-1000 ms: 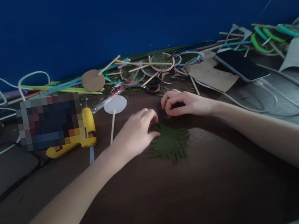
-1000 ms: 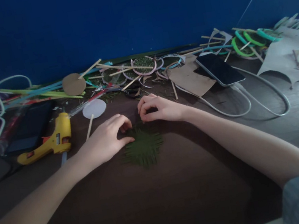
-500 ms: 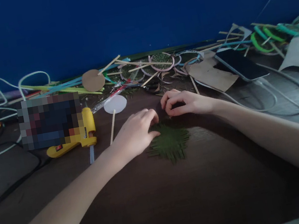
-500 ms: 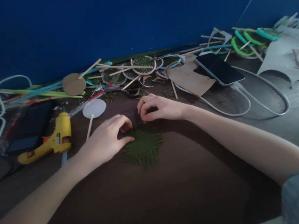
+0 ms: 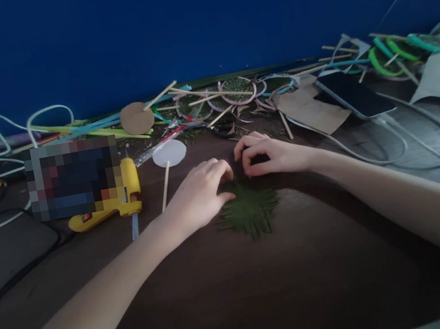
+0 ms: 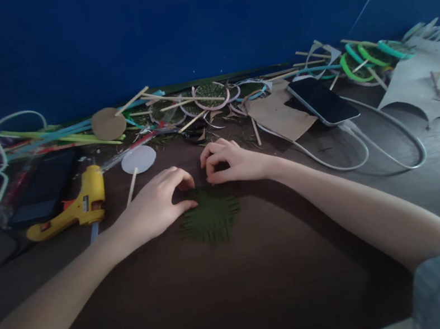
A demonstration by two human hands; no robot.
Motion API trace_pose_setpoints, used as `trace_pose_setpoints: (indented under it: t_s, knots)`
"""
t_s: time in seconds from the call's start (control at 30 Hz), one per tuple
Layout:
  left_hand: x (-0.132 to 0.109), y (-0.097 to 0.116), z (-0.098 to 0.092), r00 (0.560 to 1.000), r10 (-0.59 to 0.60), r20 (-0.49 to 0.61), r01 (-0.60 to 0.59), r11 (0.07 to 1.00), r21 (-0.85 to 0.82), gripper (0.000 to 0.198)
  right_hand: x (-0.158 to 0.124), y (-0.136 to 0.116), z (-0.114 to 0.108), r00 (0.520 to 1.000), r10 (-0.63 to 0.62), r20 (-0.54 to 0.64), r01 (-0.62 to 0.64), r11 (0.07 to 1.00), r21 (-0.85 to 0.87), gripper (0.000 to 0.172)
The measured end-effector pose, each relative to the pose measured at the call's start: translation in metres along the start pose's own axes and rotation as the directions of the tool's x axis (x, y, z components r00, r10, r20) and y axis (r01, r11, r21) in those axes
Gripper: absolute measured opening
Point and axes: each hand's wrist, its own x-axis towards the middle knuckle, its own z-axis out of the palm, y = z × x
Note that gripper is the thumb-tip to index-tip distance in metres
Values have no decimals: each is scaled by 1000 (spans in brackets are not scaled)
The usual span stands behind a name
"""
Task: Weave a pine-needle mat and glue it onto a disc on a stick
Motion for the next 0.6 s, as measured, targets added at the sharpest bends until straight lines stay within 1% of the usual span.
trace_pose_setpoints:
  t_s: [0.13,0.37,0.6]
  knots:
    - [0,0,0,1000,-14,2,14,999,-45,22,0,-2,1,1000,7,-16,-7,999,-35,21]
    - [0,-1,1,999,-35,13,36,993,-110,24,0,-4,2,1000,5,-5,-6,997,-72,21]
    - [-1,-2,2,999,-48,12,49,995,-88,30,0,-3,1,1000,0,-12,-1,999,-37,21]
